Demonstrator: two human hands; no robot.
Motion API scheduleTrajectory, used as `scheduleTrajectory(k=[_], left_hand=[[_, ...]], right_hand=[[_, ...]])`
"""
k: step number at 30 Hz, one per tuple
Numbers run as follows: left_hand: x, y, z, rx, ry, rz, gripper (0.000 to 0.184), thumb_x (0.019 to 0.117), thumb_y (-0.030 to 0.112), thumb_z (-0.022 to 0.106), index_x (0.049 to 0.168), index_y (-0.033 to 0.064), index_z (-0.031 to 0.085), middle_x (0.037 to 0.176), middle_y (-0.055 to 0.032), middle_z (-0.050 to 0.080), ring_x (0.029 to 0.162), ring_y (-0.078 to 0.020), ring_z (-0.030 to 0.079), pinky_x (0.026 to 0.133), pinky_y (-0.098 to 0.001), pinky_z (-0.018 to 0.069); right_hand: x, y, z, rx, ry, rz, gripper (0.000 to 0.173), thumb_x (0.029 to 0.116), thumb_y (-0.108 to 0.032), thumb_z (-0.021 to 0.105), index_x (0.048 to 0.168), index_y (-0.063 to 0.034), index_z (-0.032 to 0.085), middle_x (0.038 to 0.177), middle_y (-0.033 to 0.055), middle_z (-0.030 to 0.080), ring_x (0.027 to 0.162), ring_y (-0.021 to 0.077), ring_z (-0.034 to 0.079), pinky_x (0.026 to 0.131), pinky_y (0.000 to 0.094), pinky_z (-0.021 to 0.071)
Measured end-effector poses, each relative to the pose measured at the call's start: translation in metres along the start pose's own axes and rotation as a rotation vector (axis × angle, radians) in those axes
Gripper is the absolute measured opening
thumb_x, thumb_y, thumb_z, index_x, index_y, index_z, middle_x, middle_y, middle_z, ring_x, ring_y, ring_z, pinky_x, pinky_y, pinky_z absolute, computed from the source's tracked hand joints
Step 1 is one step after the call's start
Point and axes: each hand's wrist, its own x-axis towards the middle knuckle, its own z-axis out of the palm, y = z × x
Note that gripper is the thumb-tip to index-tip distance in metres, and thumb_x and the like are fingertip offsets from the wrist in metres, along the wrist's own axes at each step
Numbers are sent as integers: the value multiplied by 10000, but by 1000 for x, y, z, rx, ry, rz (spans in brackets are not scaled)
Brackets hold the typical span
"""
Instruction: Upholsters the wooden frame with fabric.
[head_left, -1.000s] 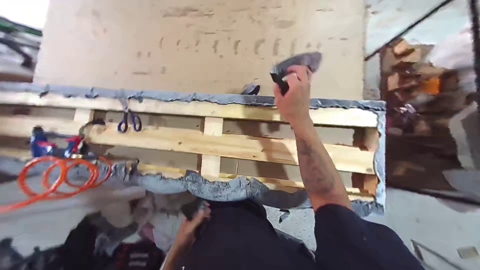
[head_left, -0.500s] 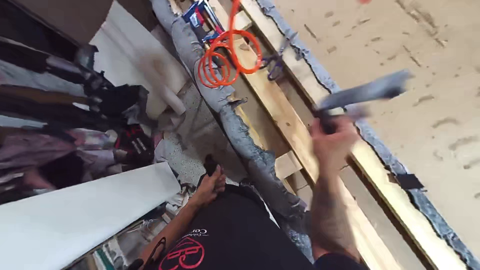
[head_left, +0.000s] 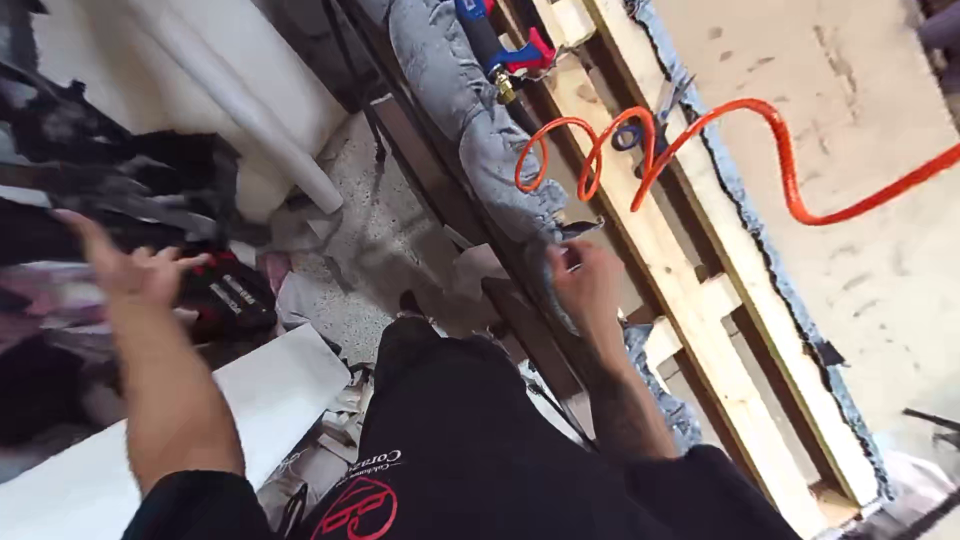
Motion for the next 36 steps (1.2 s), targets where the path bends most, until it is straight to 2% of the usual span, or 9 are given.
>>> scheduleTrajectory(k=[2, 5, 8, 14, 21, 25, 29, 32, 36], left_hand=[[41, 25, -17, 111, -3, 11, 702, 1078, 577, 309, 1626, 169, 148, 1662, -119, 276, 1441, -322, 450, 1057, -557, 509], [58, 10, 14, 227, -157, 62, 579, 1096, 470, 382, 1569, 139, 332, 1532, -63, 507, 1330, -241, 577, 1048, -474, 532], [44, -65, 73, 425, -363, -29, 436, 1099, 357, 428, 1373, 38, 543, 1241, -69, 694, 1063, -180, 701, 901, -384, 592], [-57, -191, 211, 726, -884, -50, 383, 1063, 238, 560, 1340, -24, 596, 1192, -148, 720, 991, -226, 733, 889, -427, 617], [-129, -114, 313, 976, -1574, 708, 327, 1061, 316, 565, 1228, 72, 702, 1093, -91, 731, 1003, -161, 708, 927, -362, 590], [-118, -76, 361, 1315, -1655, 683, 406, 1060, 390, 538, 1299, 84, 659, 1187, -120, 712, 1100, -259, 693, 986, -486, 553], [-103, -60, 377, 1477, -1650, 588, 344, 995, 244, 619, 1276, 55, 682, 1222, -181, 701, 1149, -353, 674, 991, -578, 528], [-99, -51, 373, 1428, -1616, 777, 267, 944, 246, 696, 1072, 17, 744, 1060, -188, 747, 1021, -343, 721, 910, -559, 564], [-53, -54, 393, 1685, -1775, 522, 457, 1024, 401, 600, 1388, 125, 618, 1315, -154, 666, 1204, -339, 652, 1026, -582, 516]], right_hand=[[19, 20, 4, 2, 119, 235, 597, 989, -497, 609, 1279, 23, 632, 1139, 243, 685, 1068, 413, 657, 965, 610, 499], [47, 54, 19, 203, 111, 434, 601, 900, -509, 750, 1299, -70, 649, 1199, 200, 692, 1102, 371, 666, 972, 616, 510], [66, 64, 27, 395, 170, 367, 220, 891, -299, 802, 1049, -151, 763, 978, 58, 761, 879, 193, 723, 830, 488, 592], [64, 58, 24, 182, 325, 82, 116, 911, -70, 699, 1012, -34, 744, 1005, 145, 723, 939, 257, 709, 871, 459, 587], [68, 59, 39, 243, 311, 177, 163, 979, -90, 613, 1089, -16, 707, 1077, 178, 680, 1033, 302, 667, 914, 473, 554], [60, -25, 18, 222, 284, 33, 202, 1006, -188, 625, 1040, -14, 721, 958, 149, 733, 892, 271, 726, 790, 447, 609], [98, -107, 23, 664, -31, -471, 276, 1026, -283, 636, 1142, -47, 718, 1125, 100, 738, 1087, 185, 706, 977, 345, 578], [181, -144, 34, 438, 88, -364, 331, 1049, -292, 560, 1277, -79, 670, 1195, 120, 689, 1163, 241, 656, 989, 375, 558], [283, -145, 53, 168, 206, -49, 479, 1016, -295, 615, 1441, -79, 558, 1342, 209, 612, 1336, 379, 531, 1107, 493, 460]])
